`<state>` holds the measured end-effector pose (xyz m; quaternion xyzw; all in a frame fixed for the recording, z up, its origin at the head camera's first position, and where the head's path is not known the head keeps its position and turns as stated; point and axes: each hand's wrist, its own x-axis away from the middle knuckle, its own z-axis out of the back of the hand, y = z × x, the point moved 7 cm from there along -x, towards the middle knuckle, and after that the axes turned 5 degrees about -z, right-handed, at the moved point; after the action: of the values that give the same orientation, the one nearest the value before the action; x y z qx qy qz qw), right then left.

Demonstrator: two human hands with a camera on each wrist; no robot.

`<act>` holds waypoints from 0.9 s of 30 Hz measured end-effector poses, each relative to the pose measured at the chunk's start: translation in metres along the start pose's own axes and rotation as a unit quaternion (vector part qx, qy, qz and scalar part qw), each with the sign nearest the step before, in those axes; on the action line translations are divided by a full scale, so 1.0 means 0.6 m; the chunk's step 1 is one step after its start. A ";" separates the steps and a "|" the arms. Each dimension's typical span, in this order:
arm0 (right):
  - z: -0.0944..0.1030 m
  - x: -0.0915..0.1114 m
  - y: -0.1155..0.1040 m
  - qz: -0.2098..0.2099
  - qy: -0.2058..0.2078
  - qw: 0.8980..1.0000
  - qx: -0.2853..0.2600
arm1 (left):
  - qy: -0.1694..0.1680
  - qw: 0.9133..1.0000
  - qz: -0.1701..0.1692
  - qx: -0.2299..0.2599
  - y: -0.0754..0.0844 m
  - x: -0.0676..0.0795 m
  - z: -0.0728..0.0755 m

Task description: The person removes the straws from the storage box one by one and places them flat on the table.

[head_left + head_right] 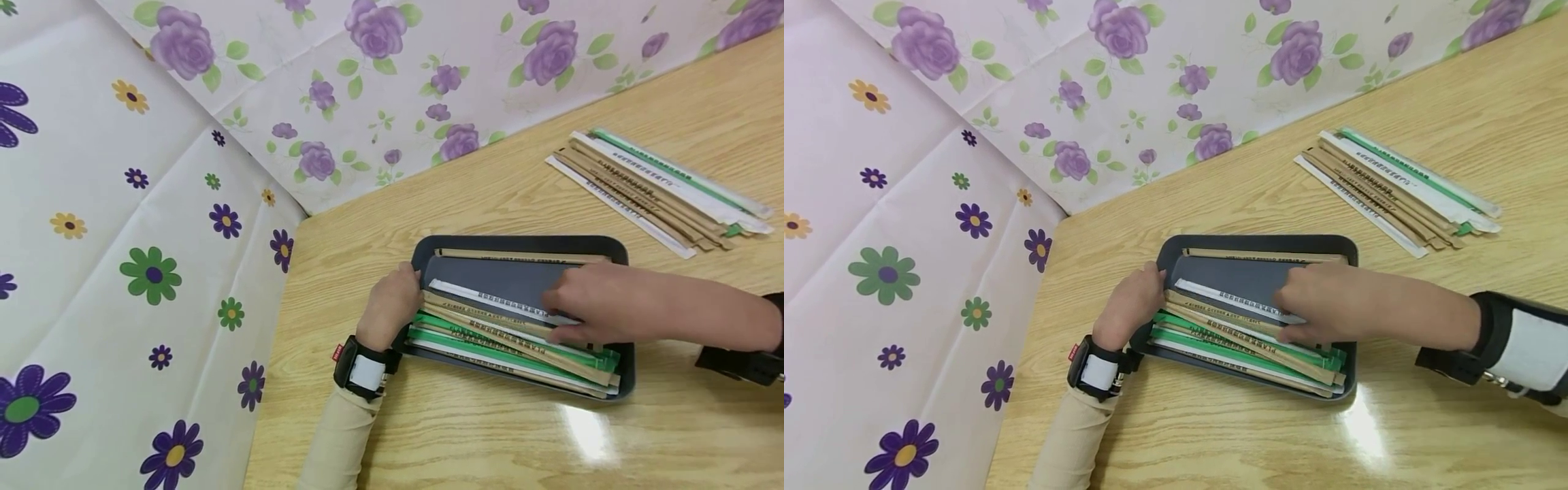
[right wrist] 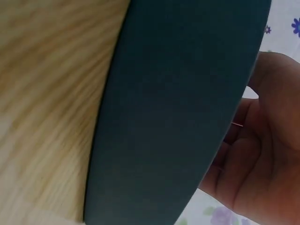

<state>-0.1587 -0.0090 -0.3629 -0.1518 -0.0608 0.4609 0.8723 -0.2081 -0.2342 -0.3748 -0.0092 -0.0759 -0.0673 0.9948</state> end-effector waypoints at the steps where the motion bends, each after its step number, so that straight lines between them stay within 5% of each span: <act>1: -0.003 0.001 -0.003 0.002 0.000 1.000 -0.006 | 0.002 1.000 0.000 0.000 0.000 0.000 0.001; 11: -0.026 0.003 -0.027 0.027 -0.014 0.999 -0.032 | -0.006 1.000 0.014 -0.001 -0.001 -0.004 -0.002; 19: -0.029 0.004 -0.021 0.003 -0.009 0.999 -0.038 | -0.007 1.000 0.016 0.000 -0.001 -0.005 -0.006; 27: 0.001 0.005 -0.002 -0.018 0.009 0.999 -0.049 | -0.002 1.000 0.012 -0.012 -0.001 -0.005 -0.003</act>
<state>-0.1563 -0.0069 -0.3618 -0.1971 -0.0785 0.4404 0.8724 -0.2106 -0.2346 -0.3769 -0.0226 -0.0773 -0.0567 0.9951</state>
